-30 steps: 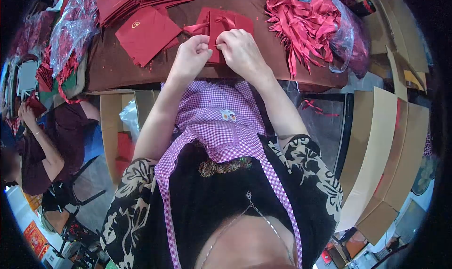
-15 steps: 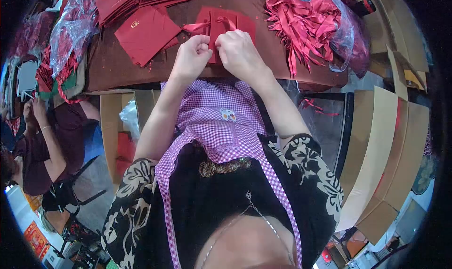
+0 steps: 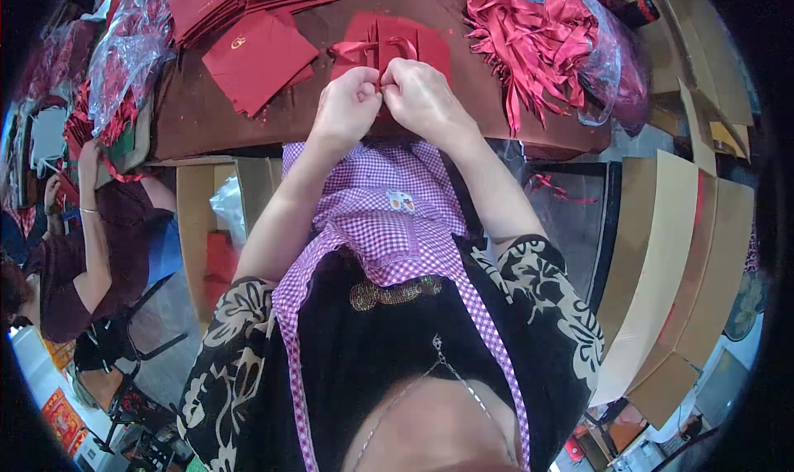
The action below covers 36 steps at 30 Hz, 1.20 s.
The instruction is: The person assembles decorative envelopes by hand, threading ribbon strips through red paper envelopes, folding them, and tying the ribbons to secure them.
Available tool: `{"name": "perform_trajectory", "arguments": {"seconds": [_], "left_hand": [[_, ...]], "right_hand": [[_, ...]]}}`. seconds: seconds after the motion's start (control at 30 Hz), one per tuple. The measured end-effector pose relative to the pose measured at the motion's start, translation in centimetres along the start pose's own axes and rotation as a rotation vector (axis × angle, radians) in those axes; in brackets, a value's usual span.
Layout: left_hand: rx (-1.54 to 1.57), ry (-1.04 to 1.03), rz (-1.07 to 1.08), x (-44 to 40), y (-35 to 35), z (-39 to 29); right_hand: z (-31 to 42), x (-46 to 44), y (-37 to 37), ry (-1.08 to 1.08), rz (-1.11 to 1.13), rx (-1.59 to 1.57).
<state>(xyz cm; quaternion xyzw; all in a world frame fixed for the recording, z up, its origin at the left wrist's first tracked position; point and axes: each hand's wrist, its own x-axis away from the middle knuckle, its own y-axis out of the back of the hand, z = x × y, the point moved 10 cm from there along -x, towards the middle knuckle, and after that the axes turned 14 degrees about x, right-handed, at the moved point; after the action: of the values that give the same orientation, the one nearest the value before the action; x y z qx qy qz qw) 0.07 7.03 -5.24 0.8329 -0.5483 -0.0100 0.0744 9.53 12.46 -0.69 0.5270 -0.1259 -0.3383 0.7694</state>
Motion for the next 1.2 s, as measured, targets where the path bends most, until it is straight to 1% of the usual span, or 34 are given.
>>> {"name": "perform_trajectory", "arguments": {"seconds": [0.03,0.1,0.13,0.2,0.27,0.33,0.37,0.4,0.47,0.5,0.6,0.67,0.7,0.73,0.77,0.8,0.87,0.9,0.93,1.0,1.07,1.1,1.13,1.2], "left_hand": [[0.001,0.000,0.000,0.0,0.2,0.0],[0.278,0.048,0.061,0.2,0.3,0.2],[0.278,0.048,0.060,0.2,0.5,0.0],[0.363,0.091,0.121,0.1,0.1,0.0],[0.308,0.054,0.140,-0.6,0.1,0.8],[0.030,-0.258,0.094,-0.4,0.5,-2.6],[-0.108,-0.254,0.120,-0.1,0.2,-2.9],[-0.108,-0.255,0.119,-0.2,0.2,-2.7],[-0.129,-0.344,0.175,-0.2,-0.5,-2.8],[-0.088,-0.317,0.184,-0.2,-0.7,-2.8],[-0.121,-0.372,0.137,-0.3,-1.0,-3.2],[-0.110,-0.366,0.128,-0.1,-1.1,-3.5],[-0.129,-0.370,0.152,0.0,-1.3,-3.7],[-0.147,-0.372,0.176,0.2,-1.5,-3.8],[-0.171,-0.415,0.190,0.5,-1.7,-4.2],[-0.172,-0.415,0.191,0.5,-1.7,-4.4],[-0.161,-0.551,0.213,1.2,-2.0,-6.1],[-0.162,-0.550,0.217,1.3,-1.9,-6.1],[-0.149,-0.532,0.234,1.1,-1.7,-5.8],[-0.136,-0.510,0.245,1.1,-0.8,-5.9],[0.097,0.029,0.205,0.0,1.2,-2.0],[0.216,0.056,0.118,-0.5,2.6,-1.4],[0.421,0.112,0.077,-1.4,3.6,0.0],[0.621,0.179,-0.005,-2.0,4.9,1.7]], "right_hand": [[-0.1,0.0,0.1,0.000,0.000,0.001],[-0.1,0.1,1.1,0.053,-0.089,-0.140],[-0.1,0.2,1.2,0.054,-0.089,-0.140],[0.7,0.6,2.2,0.149,-0.152,-0.131],[0.9,0.8,2.4,0.174,-0.154,-0.143],[0.7,1.1,2.5,0.175,-0.200,-0.194],[0.3,1.2,2.4,0.142,-0.189,-0.228],[0.4,1.3,2.5,0.143,-0.190,-0.228],[-0.2,1.4,2.4,0.076,-0.167,-0.310],[-0.2,1.5,2.4,0.076,-0.169,-0.310],[-0.6,1.5,3.0,0.069,-0.188,-0.327],[1.1,1.7,3.8,0.221,-0.153,-0.018],[1.5,1.5,4.8,0.222,-0.156,-0.018],[2.7,1.7,6.4,0.291,-0.225,0.087],[3.7,2.1,7.4,0.359,-0.293,0.193],[3.7,1.8,7.4,0.358,-0.293,0.192],[5.0,1.9,7.1,0.556,-0.336,0.315],[4.7,1.6,6.2,0.560,-0.278,0.346],[4.5,1.7,6.4,0.559,-0.278,0.347],[4.1,1.6,5.3,0.575,-0.051,0.324],[4.0,2.4,5.3,0.611,-0.016,0.258],[3.8,2.7,5.0,0.610,0.026,0.194],[3.6,3.1,4.8,0.608,0.070,0.131],[3.6,3.4,5.0,0.611,0.042,0.108]]}}
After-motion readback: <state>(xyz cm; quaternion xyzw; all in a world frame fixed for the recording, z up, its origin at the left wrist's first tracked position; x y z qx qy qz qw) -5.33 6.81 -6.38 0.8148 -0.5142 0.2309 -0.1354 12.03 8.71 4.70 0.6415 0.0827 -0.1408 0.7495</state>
